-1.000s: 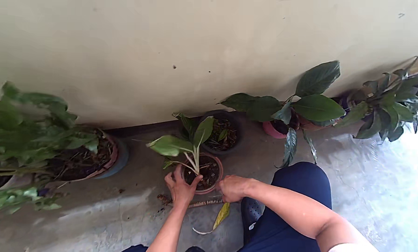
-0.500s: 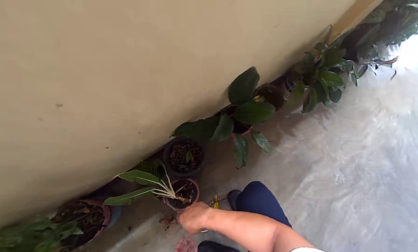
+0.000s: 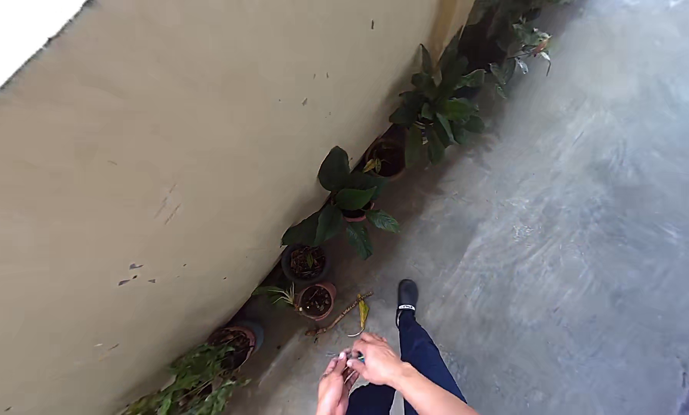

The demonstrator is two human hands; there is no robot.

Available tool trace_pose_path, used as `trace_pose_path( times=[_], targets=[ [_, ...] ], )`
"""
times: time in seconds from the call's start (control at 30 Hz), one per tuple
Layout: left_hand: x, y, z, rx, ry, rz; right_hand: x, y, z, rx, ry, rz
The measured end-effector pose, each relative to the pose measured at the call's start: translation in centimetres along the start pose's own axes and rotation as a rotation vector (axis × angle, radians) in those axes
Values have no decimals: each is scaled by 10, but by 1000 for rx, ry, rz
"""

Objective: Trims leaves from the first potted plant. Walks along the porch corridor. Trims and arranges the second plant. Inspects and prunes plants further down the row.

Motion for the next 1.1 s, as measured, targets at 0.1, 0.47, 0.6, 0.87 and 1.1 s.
trace_pose_path(
  times=[0.1,0.47,0.6,0.87,1.1],
  targets=[
    [26,12,-42,-160,-104,-58,36,27,45,-186,130,-167],
    [122,28,-243,-683,-452,-372,106,112,216,-291,188,-418],
    [150,49,-305,-717,-516,-408,115,117,283,-300,251,-431],
    [186,106,-446,-667,-647,-260,94,132,420,-318,380,-526],
    [236,173,-584,-901,-792,-390,76,139,550,-236,490,-577]
  ],
)
Point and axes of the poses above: each hand's wrist, its own x-axis away from the middle knuckle, its own z-axis out of the back of the hand, y = z × x, the point moved 2 cm from there along -x, towards the middle knuckle, and after that the axes turned 11 degrees about y, right-handed, at the moved point
